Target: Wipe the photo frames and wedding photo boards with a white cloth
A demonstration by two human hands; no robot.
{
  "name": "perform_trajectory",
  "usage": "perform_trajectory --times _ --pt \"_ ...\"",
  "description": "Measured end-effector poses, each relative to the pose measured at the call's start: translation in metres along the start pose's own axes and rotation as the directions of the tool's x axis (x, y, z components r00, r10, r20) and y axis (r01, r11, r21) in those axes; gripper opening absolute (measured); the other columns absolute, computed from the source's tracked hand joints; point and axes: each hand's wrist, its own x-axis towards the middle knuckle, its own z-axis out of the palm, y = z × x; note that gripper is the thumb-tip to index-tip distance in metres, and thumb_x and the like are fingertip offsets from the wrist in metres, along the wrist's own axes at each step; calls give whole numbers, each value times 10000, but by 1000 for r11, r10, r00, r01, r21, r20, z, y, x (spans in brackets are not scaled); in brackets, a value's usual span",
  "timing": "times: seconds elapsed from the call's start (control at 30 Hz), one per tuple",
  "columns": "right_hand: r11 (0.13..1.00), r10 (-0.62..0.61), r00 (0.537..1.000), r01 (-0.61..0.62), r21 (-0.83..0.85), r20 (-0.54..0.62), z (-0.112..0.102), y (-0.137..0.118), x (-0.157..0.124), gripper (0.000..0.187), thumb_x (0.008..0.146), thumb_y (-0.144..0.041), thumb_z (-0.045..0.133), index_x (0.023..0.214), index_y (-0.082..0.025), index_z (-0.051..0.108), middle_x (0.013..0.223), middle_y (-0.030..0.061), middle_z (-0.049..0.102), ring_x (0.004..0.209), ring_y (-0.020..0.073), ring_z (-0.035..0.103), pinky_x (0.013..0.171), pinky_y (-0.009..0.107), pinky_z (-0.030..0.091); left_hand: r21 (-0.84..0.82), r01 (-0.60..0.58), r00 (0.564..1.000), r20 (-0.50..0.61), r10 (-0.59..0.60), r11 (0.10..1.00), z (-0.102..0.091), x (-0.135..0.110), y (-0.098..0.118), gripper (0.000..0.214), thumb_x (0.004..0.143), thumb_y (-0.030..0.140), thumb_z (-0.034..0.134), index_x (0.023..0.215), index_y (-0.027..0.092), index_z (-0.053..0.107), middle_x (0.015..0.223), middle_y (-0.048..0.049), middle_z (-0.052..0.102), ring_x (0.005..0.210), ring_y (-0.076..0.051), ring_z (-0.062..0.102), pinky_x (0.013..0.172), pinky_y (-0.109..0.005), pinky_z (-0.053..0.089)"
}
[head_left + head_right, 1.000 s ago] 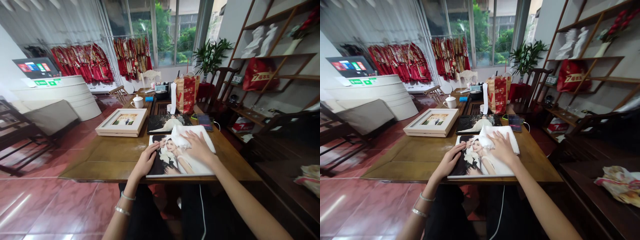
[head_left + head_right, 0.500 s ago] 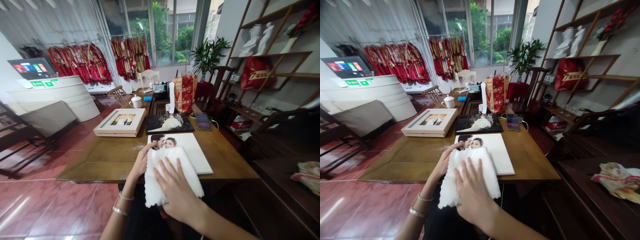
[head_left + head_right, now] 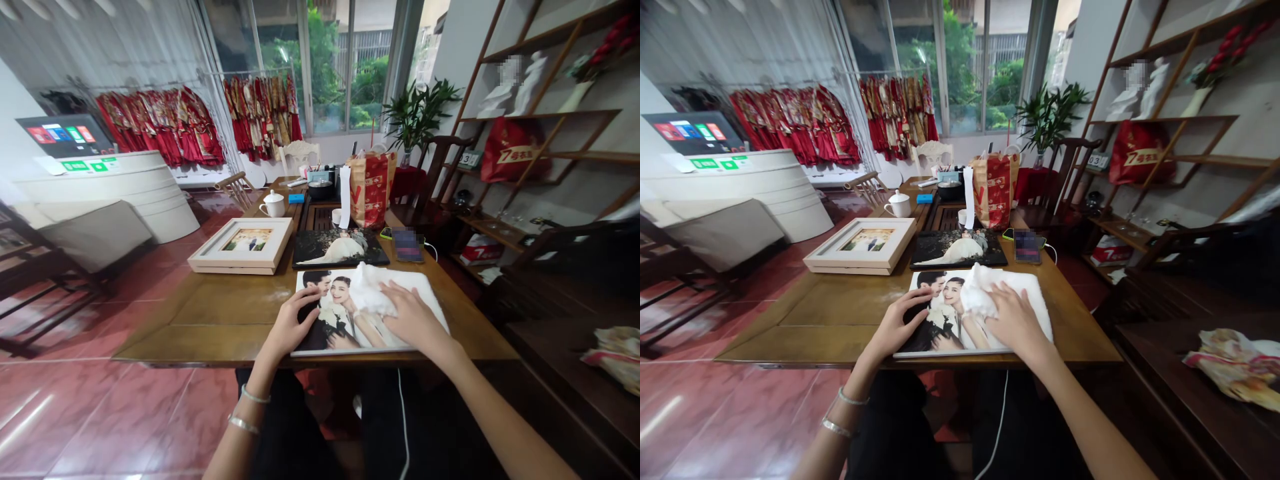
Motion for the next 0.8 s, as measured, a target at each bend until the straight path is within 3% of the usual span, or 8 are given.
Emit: perform_trajectory --times 0.13,0.27,0.37,0.47,0.57,0.8 --pt "1000 -13 999 12 23 39 -5 -11 44 478 807 -289 439 1240 -106 523 1351 175 474 1277 320 372 1049 511 225 -14 -8 1000 2 8 1000 0 0 -1 287 856 241 519 1119 207 628 1239 -82 592 1178 -230 523 1035 -434 383" --pt "992 -121 991 118 52 59 5 -54 75 388 774 -302 487 1094 -125 616 1223 176 579 1155 331 490 1014 523 256 -15 -8 1000 2 8 1000 1 0 -3 289 851 237 528 1122 195 620 1238 -95 588 1181 -239 515 1037 -440 372" --pt "975 -214 975 210 71 53 20 -87 84 393 771 -297 483 1106 -136 610 1259 158 559 1214 316 434 1040 537 203 5 -3 1000 7 3 1000 1 0 -4 254 851 251 530 1074 183 632 1167 -106 614 1121 -250 546 984 -426 413" --pt "960 -271 962 268 83 31 30 -99 84 446 771 -276 469 1191 -158 561 1356 110 487 1313 269 313 1080 529 119 22 5 1000 12 -5 1000 1 0 -4 229 858 267 520 1032 176 637 1065 -105 641 1024 -243 584 918 -404 453" --pt "961 -266 964 265 79 3 32 -83 78 498 762 -247 461 1246 -148 521 1384 94 459 1335 232 286 1103 494 80 13 36 999 23 -37 999 1 -1 -4 262 854 265 531 1078 170 627 1128 -114 622 1082 -247 564 962 -407 425" --pt "987 -156 985 157 17 -69 14 -5 63 554 743 -195 460 1290 -111 482 1383 102 456 1335 221 297 1121 467 41 -59 -1 1000 28 3 998 0 -1 -4 307 871 258 508 1158 204 602 1277 -89 563 1219 -222 486 1062 -421 344"
